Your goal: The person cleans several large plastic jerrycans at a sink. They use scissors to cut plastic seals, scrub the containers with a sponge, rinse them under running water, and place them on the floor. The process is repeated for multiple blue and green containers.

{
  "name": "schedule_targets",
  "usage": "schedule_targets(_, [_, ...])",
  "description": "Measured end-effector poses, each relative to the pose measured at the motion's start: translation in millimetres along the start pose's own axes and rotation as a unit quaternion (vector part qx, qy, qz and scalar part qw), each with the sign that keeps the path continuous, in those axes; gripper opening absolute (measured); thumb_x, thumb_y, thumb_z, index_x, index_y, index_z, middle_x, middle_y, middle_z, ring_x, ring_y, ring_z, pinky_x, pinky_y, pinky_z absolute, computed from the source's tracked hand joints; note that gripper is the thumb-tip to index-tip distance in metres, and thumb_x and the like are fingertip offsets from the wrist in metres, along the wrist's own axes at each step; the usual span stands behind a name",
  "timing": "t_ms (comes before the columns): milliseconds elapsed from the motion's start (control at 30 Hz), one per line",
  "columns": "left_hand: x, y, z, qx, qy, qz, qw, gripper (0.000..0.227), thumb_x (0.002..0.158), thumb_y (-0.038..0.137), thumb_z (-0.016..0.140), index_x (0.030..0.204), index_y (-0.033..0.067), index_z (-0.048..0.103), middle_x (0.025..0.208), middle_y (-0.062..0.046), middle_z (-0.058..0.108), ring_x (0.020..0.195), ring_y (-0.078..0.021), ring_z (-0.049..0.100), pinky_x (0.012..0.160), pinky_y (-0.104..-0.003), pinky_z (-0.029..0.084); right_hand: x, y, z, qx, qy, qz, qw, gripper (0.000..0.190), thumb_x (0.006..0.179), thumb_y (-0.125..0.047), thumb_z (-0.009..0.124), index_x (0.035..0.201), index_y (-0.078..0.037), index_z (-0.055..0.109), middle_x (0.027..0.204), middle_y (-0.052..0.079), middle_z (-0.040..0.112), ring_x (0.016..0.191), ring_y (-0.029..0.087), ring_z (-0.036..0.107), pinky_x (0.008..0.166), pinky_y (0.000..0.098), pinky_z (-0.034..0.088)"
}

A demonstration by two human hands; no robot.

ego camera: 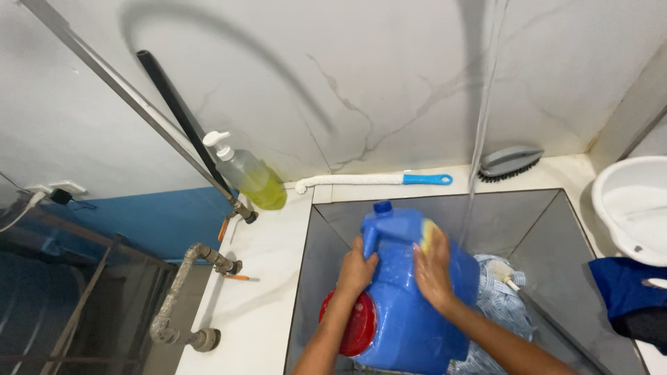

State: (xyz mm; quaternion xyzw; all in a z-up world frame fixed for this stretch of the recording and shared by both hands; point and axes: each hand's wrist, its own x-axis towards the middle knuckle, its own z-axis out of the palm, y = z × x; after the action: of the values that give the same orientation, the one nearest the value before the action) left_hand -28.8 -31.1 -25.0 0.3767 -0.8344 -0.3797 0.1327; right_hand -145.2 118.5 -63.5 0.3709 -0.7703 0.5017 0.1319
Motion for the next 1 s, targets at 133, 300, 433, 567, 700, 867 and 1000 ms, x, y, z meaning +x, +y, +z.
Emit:
schedule_targets(133, [-28.0, 35.0, 7.4, -0.004, 0.006, 0.070, 0.998, 0.048, 0.087, 0.021, 0.068, 0.129, 0.0037, 0.051, 0.098, -0.031, 0.071, 0.095, -0.0498, 0.068, 0.081, -0.056, 0.053, 68.3, -24.2, -8.5, -0.041, -0.029, -0.124, 0.991, 0.025, 0.092, -0.024, 0.060, 0.106, -0.005, 0.068, 0.113, 0.019, 0.065, 0.113, 0.041, 0.057, 0.098, 0.0513, 0.046])
schedule_targets(300, [-41.9, 64.7, -8.8, -0.012, 0.002, 0.075, 0.997, 0.046, 0.092, 0.026, 0.066, 0.131, 0.0061, 0.053, 0.096, -0.030, 0.071, 0.095, -0.0502, 0.068, 0.080, -0.056, 0.052, 105.1, -20.8, -20.3, -0.109, -0.074, -0.038, 0.991, 0.025, 0.106, -0.016, 0.053, 0.086, -0.005, 0.063, 0.089, 0.017, 0.066, 0.085, 0.041, 0.061, 0.090, 0.0572, 0.045])
schedule_targets(433, [-46.2, 86.8, -11.8, 0.000, -0.037, 0.083, 0.996, 0.043, 0.097, 0.032, 0.062, 0.131, 0.0063, 0.052, 0.094, -0.029, 0.071, 0.092, -0.0489, 0.069, 0.079, -0.055, 0.052, 94.9, -6.5, -19.6, -0.048, -0.025, -0.106, 0.993, 0.024, 0.098, -0.019, 0.054, 0.081, -0.004, 0.059, 0.083, 0.021, 0.062, 0.086, 0.045, 0.061, 0.081, 0.0566, 0.046])
schedule_targets(567, [-55.2, 98.1, -29.3, -0.022, -0.087, 0.067, 0.994, 0.041, 0.098, 0.036, 0.060, 0.125, 0.0056, 0.055, 0.091, -0.028, 0.073, 0.089, -0.0444, 0.073, 0.079, -0.051, 0.055, 94.9, 41.8, -31.3, 0.012, -0.131, 0.147, 0.980, 0.025, 0.102, -0.025, 0.050, 0.105, -0.004, 0.065, 0.093, 0.020, 0.069, 0.092, 0.041, 0.066, 0.086, 0.0515, 0.049])
schedule_targets(700, [-62.2, 95.6, -33.2, 0.026, -0.106, 0.160, 0.981, 0.046, 0.097, 0.038, 0.064, 0.128, 0.0047, 0.058, 0.104, -0.027, 0.072, 0.098, -0.0454, 0.071, 0.083, -0.051, 0.055, 111.5, 122.4, -14.9, 0.250, -0.277, 0.090, 0.923, 0.044, 0.097, -0.027, 0.061, 0.130, 0.001, 0.063, 0.123, 0.012, 0.068, 0.115, 0.027, 0.060, 0.097, 0.0400, 0.043])
schedule_targets(867, [-58.8, 83.4, -19.5, 0.055, -0.078, 0.206, 0.974, 0.053, 0.099, 0.044, 0.064, 0.133, 0.0040, 0.058, 0.114, -0.027, 0.071, 0.103, -0.0462, 0.070, 0.087, -0.049, 0.056, 94.8, 199.7, 36.6, 0.228, -0.270, 0.193, 0.916, 0.049, 0.098, -0.031, 0.059, 0.135, 0.001, 0.056, 0.126, 0.015, 0.061, 0.118, 0.028, 0.055, 0.100, 0.0405, 0.042])
schedule_targets(1000, [-32.9, 69.4, -21.6, 0.025, -0.030, 0.062, 0.997, 0.051, 0.098, 0.046, 0.060, 0.131, 0.0067, 0.061, 0.096, -0.026, 0.074, 0.085, -0.0398, 0.074, 0.076, -0.048, 0.057, 19.0, 222.8, 11.6, 0.109, -0.131, 0.304, 0.937, 0.056, 0.098, -0.032, 0.057, 0.142, 0.001, 0.045, 0.135, 0.018, 0.051, 0.126, 0.032, 0.049, 0.106, 0.0429, 0.038])
